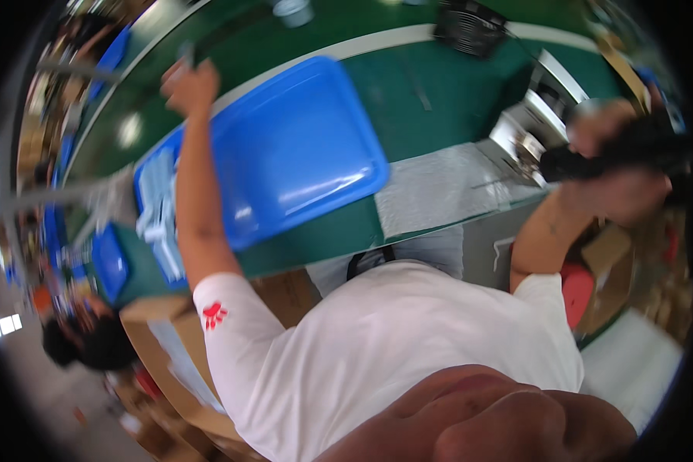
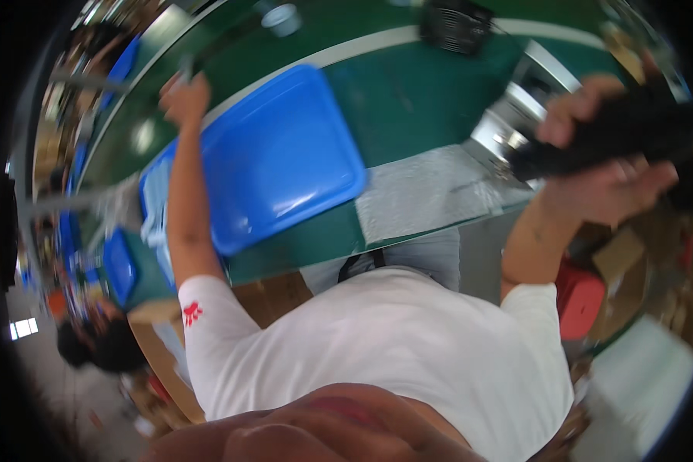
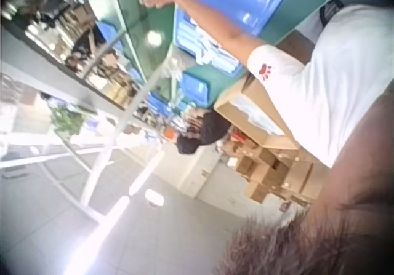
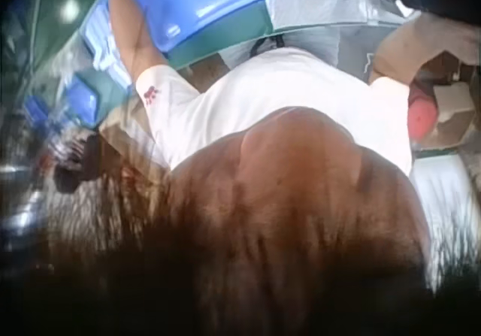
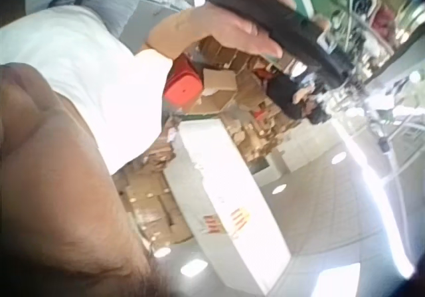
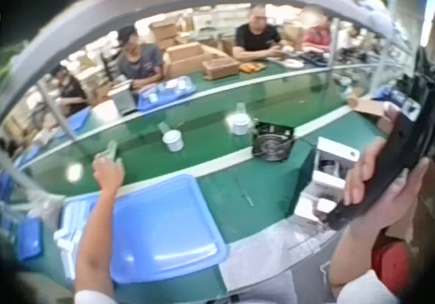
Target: The person uses a handheld power tool to work on small white plastic components at a green workbench. They pick up individual parts from a blue tray, apply the tool to them, and place the finished items onto the table surface. The process is repetitive, involving handling the parts one at a time.
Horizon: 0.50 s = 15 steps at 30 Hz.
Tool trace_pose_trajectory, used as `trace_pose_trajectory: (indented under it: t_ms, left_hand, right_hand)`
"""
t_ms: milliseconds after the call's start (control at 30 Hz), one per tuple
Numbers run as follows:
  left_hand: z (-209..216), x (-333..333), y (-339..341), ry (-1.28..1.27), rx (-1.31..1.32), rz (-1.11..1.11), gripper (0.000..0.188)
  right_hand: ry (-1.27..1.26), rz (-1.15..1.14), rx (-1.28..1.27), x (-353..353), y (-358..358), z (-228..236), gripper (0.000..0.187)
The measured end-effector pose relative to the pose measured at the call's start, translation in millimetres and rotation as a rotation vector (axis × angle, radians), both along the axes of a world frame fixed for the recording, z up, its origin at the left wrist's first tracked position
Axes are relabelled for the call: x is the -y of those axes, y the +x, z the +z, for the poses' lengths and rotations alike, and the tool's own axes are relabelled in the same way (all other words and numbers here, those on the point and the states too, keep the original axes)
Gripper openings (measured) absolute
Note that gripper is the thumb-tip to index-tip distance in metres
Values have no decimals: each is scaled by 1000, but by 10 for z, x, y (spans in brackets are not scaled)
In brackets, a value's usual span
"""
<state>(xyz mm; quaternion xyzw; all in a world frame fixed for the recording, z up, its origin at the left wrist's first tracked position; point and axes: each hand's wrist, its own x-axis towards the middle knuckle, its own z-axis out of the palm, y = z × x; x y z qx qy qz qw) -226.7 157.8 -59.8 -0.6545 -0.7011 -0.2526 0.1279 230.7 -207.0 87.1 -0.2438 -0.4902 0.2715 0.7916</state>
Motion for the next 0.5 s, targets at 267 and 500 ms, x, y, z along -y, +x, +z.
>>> trace_pose_trajectory:
  t_ms: [267,500]
  left_hand:
    - [-476,-1208,-785,-240,-46,127,66]
    - [-588,-1365,-1498,-103,387,14,52]
  right_hand:
    - [-89,-168,72,-28,46,56,94]
    - [-171,-343,13,-110,145,196,73]
